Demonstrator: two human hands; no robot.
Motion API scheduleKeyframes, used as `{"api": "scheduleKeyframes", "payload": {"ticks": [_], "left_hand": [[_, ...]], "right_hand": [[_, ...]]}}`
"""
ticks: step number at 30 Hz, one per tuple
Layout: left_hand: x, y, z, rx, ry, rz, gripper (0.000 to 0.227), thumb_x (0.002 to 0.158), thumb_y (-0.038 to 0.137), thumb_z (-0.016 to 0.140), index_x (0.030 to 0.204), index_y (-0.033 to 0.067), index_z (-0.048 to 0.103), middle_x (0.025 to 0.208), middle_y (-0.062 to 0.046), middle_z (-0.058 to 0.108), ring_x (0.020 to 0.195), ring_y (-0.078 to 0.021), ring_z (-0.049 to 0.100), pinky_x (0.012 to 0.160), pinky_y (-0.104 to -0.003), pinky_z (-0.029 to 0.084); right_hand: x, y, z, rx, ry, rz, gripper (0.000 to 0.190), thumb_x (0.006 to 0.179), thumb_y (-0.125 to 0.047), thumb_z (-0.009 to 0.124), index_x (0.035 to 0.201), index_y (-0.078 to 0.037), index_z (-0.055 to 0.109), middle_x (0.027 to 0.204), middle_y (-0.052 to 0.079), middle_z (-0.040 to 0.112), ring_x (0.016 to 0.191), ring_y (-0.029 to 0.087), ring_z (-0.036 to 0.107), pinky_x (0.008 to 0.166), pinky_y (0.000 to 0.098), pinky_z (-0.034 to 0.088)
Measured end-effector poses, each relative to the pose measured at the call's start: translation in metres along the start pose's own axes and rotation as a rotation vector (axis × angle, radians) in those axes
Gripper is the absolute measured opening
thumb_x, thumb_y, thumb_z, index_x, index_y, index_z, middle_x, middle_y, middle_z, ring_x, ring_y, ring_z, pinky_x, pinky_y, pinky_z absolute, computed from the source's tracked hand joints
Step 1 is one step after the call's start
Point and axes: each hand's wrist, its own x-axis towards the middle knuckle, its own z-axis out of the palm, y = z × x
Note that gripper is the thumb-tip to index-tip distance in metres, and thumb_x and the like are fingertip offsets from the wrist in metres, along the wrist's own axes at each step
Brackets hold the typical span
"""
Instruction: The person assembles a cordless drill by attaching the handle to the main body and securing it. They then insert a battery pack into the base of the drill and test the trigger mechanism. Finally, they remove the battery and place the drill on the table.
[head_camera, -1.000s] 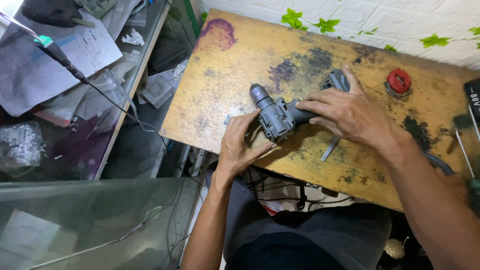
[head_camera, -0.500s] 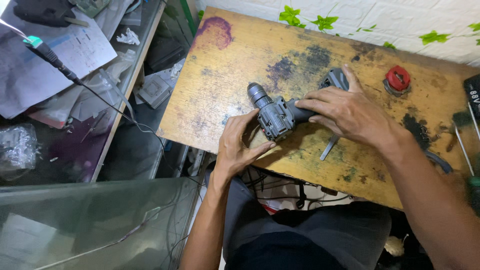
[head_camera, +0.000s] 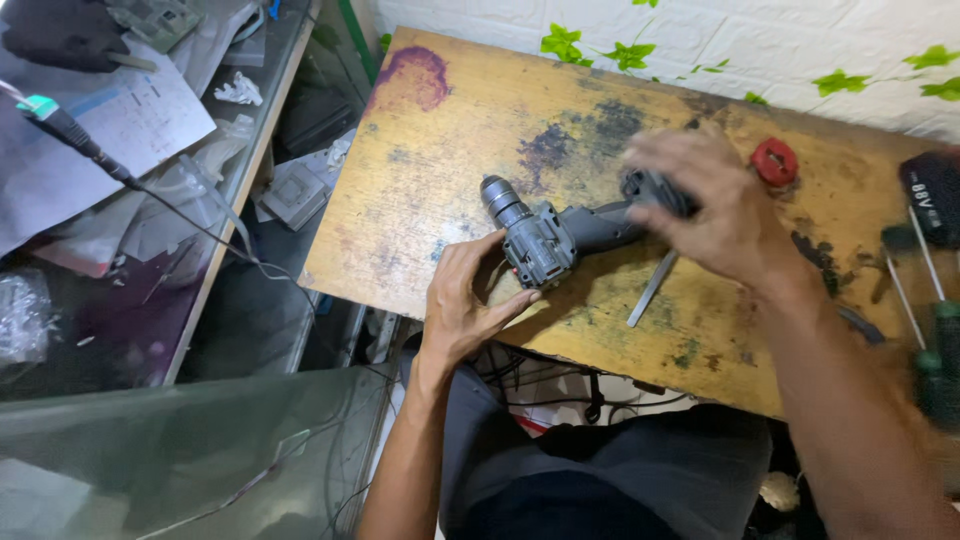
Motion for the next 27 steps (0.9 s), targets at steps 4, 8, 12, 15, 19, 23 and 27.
{"api": "scheduleKeyframes", "payload": {"ticks": [4,8,12,15,19,23,27], "left_hand": [[0.000,-0.002,0.002,-0.004,0.001,0.001,0.072,0.081,0.043,0.086,0.136,0.0057,0.058,0.119,-0.013,0.069,0.105,-0.0297,0.063,0.092,-0.039,0.049],[0.000,-0.004,0.004,-0.107,0.013,-0.136,0.077,0.069,0.036,0.096,0.133,0.0059,0.066,0.112,-0.015,0.073,0.106,-0.0352,0.067,0.096,-0.048,0.053],[0.000,-0.004,0.004,-0.092,0.017,-0.131,0.078,0.069,0.037,0.097,0.133,0.0056,0.066,0.112,-0.015,0.073,0.106,-0.0347,0.067,0.095,-0.048,0.053],[-0.001,-0.004,0.004,-0.105,0.015,-0.140,0.078,0.068,0.037,0.097,0.132,0.0051,0.066,0.112,-0.015,0.073,0.105,-0.0345,0.067,0.096,-0.047,0.053],[0.000,-0.003,0.004,-0.119,0.027,-0.119,0.076,0.067,0.034,0.097,0.131,0.0052,0.066,0.112,-0.014,0.073,0.105,-0.0347,0.067,0.096,-0.047,0.054],[-0.001,-0.005,0.006,-0.128,0.025,-0.097,0.074,0.067,0.036,0.097,0.128,0.0060,0.068,0.111,-0.013,0.073,0.105,-0.0344,0.068,0.095,-0.047,0.054],[-0.001,-0.006,0.006,-0.131,0.025,-0.082,0.073,0.067,0.034,0.097,0.127,0.0040,0.068,0.110,-0.015,0.073,0.103,-0.0356,0.069,0.094,-0.048,0.055]], "right_hand": [[-0.015,0.039,0.019,0.268,0.256,0.212,0.037,0.115,-0.016,0.047,0.146,0.004,0.053,0.145,0.026,0.057,0.140,0.043,0.053,0.115,0.0549,0.047],[-0.024,0.059,0.038,0.386,0.205,0.347,0.041,0.114,-0.025,0.041,0.150,-0.014,0.056,0.139,0.023,0.061,0.129,0.048,0.057,0.109,0.0629,0.045],[-0.008,0.045,0.051,0.581,0.237,0.401,0.040,0.111,-0.028,0.044,0.146,-0.016,0.059,0.136,0.020,0.063,0.131,0.040,0.059,0.108,0.0571,0.047],[-0.010,0.043,0.055,0.624,0.267,0.436,0.039,0.109,-0.024,0.046,0.144,-0.015,0.061,0.129,0.023,0.064,0.125,0.042,0.061,0.105,0.0595,0.049],[-0.009,0.040,0.058,0.586,0.311,0.433,0.037,0.106,-0.021,0.047,0.135,-0.010,0.067,0.119,0.020,0.066,0.113,0.030,0.061,0.101,0.0510,0.051],[-0.009,0.036,0.057,0.544,0.334,0.422,0.036,0.106,-0.016,0.045,0.133,-0.010,0.069,0.111,0.019,0.064,0.107,0.030,0.058,0.099,0.0489,0.050],[-0.011,0.039,0.054,0.526,0.343,0.440,0.037,0.105,-0.018,0.045,0.131,-0.009,0.070,0.110,0.018,0.068,0.107,0.027,0.062,0.100,0.0446,0.051]]}}
